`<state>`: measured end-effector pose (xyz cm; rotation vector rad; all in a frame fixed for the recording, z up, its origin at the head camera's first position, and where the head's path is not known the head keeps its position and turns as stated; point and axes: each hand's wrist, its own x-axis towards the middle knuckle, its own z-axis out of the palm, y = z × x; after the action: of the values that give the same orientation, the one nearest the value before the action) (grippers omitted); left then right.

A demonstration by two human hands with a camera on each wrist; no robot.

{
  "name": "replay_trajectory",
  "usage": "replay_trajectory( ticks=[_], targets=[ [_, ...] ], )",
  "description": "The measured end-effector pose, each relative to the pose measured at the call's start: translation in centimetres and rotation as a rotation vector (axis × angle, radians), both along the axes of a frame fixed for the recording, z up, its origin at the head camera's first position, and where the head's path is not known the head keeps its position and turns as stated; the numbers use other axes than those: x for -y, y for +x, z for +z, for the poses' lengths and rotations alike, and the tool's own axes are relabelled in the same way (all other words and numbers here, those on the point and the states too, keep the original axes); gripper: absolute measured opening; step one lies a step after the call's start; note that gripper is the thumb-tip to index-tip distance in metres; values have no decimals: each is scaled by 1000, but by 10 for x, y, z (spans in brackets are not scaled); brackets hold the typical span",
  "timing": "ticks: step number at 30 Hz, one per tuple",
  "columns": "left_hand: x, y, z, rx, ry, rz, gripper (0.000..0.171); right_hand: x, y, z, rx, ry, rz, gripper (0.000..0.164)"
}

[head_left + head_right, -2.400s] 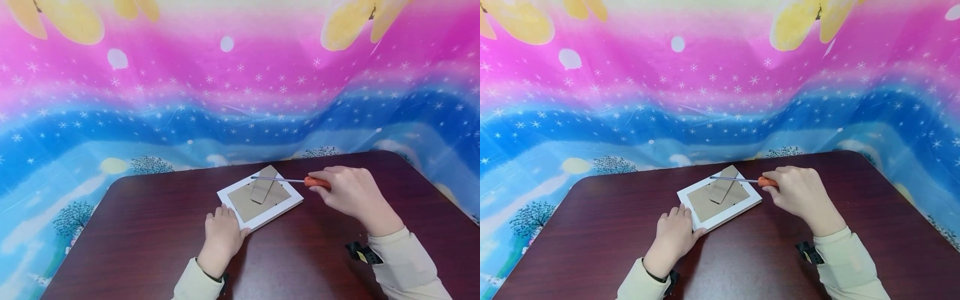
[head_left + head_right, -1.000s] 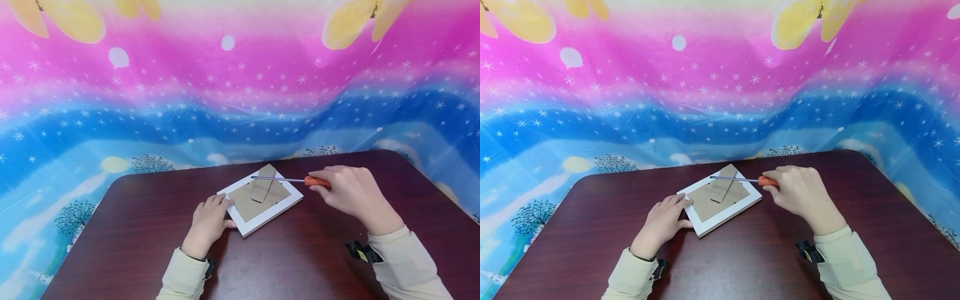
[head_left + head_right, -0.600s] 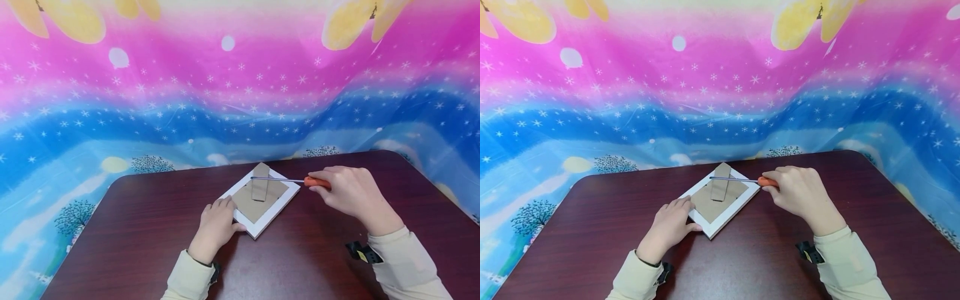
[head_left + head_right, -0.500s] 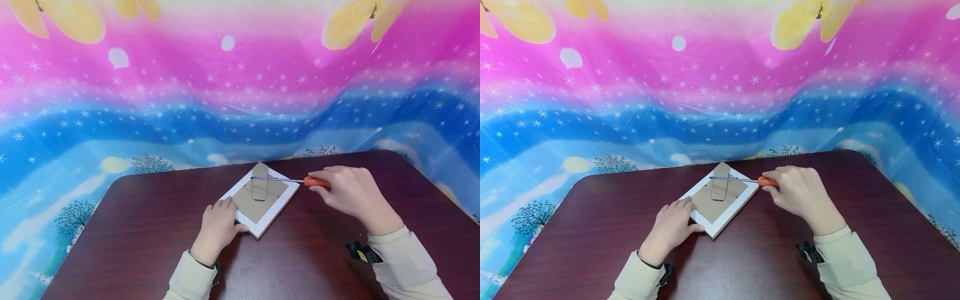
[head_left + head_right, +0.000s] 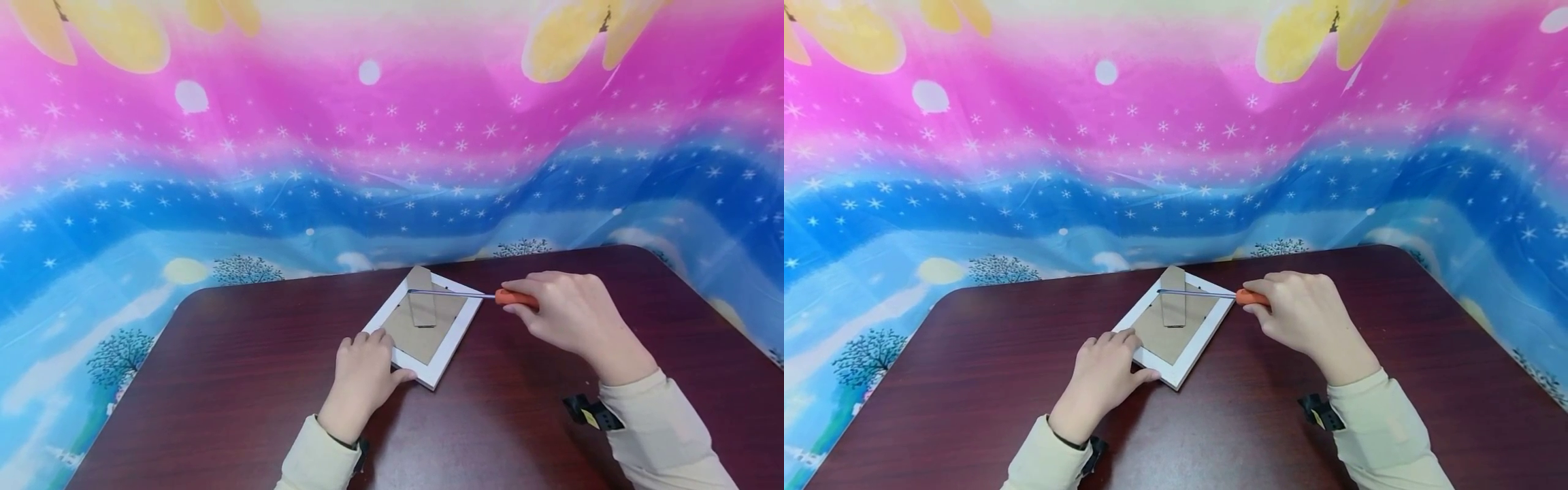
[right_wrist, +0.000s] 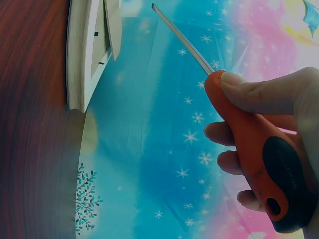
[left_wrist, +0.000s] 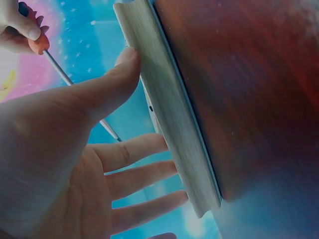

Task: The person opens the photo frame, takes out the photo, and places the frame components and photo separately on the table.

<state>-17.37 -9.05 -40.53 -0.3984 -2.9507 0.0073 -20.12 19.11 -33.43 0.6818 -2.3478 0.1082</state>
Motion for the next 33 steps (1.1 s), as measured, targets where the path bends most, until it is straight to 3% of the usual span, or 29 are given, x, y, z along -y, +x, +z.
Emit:
replay_trajectory(
  ticks=[12,16,26,33],
  targets=[
    [15,-13,-1,-88,165,-51,33,-1,0,1,4,4,0,29],
    [23,-15,-1,-65,165,-42,42,-1,0,1,10,6,0,29],
    [29,-18,-2,92,132,-20,67,-1,-1,1,12,8,2,29],
    [26,-17,-4,86,105,-16,67,0,-1,-1,16,4,2,29]
  ],
)
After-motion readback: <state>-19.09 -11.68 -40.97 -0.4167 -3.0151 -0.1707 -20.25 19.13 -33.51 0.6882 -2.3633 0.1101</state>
